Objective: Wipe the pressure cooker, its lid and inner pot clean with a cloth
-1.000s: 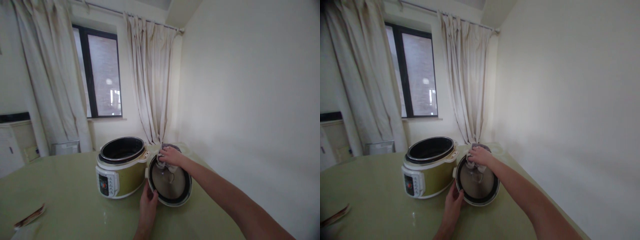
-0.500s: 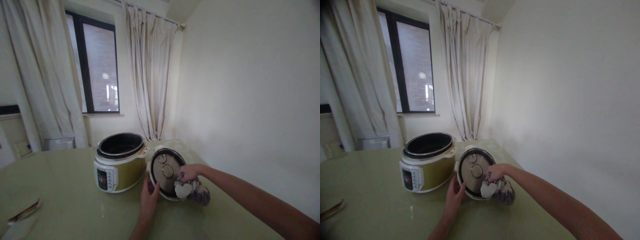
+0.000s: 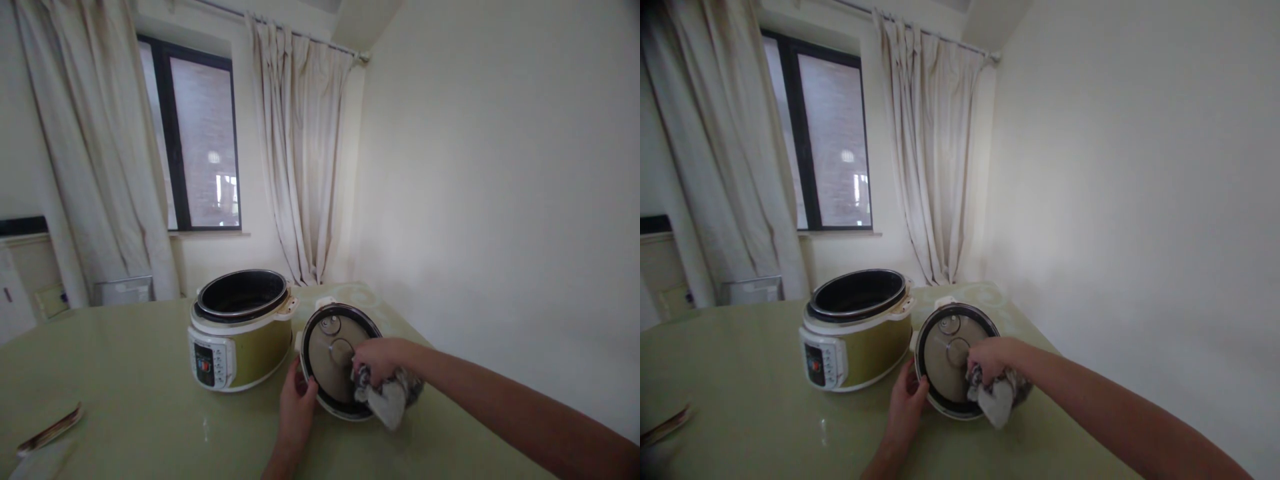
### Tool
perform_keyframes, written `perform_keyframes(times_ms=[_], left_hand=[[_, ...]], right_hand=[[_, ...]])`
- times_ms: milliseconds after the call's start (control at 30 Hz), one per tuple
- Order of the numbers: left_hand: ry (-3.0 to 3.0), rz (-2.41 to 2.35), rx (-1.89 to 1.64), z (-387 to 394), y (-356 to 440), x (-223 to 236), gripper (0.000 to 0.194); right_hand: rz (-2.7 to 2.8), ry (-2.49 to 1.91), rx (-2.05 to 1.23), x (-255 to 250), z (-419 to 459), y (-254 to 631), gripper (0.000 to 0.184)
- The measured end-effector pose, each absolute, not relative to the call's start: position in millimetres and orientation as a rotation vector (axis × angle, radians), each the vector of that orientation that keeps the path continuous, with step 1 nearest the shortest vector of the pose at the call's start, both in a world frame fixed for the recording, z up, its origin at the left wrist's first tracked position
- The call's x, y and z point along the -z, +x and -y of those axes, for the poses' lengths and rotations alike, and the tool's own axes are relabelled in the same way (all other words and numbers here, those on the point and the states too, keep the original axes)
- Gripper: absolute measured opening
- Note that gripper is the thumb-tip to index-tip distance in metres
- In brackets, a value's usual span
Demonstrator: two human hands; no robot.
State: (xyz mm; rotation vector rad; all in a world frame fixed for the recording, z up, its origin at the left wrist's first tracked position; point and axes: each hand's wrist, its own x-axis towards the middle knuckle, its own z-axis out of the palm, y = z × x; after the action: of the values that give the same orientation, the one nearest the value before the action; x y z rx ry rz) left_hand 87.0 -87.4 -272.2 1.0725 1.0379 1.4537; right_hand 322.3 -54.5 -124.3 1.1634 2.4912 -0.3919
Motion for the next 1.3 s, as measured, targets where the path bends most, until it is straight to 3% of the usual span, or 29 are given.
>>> perform_keyframes(times_ms=[133, 200, 267, 433, 533, 733, 933, 1033, 1133, 1200, 1300], left_hand=[[1.019, -1.022, -1.422, 87, 88, 267, 0.089], [1.03, -1.006, -1.42, 87, 88, 267, 0.085], [1.053, -0.995, -1.435, 86, 88, 269, 0.082], [1.049, -0.985, -1.494, 82, 89, 274, 0.078], [1.032, -1.002, -1.524, 81, 88, 273, 0.07], [0.825, -1.016, -1.434, 83, 90, 264, 0.081], [0.717, -0.972, -1.389, 90, 91, 251, 0.089], [0.735, -0.96, -1.385, 91, 90, 250, 0.098], [0.786, -0.914, -1.387, 89, 89, 255, 0.104], [0.843, -0.908, -1.395, 87, 89, 260, 0.1], [1.011, -0.982, -1.467, 84, 87, 264, 0.077]], right_hand=[[-2.607, 1.126, -0.482, 99, 45, 333, 0.013], [-2.68, 1.032, -0.707, 91, 38, 321, 0.007], [-2.753, 0.909, -0.756, 87, 31, 300, 0.012], [-2.866, 0.716, -0.731, 91, 21, 252, 0.026], [-2.828, 0.905, -0.73, 96, 14, 256, 0.026], [-2.569, 1.383, -0.638, 93, 15, 305, 0.024], [-2.404, 1.399, -0.072, 93, 43, 307, 0.03], [-2.533, 1.183, 0.237, 105, 52, 285, 0.036], [-2.765, 1.133, 0.333, 120, 54, 261, 0.038], [-2.952, 1.27, 0.31, 128, 53, 249, 0.038], [-3.145, 1.514, 0.351, 135, 49, 235, 0.039]])
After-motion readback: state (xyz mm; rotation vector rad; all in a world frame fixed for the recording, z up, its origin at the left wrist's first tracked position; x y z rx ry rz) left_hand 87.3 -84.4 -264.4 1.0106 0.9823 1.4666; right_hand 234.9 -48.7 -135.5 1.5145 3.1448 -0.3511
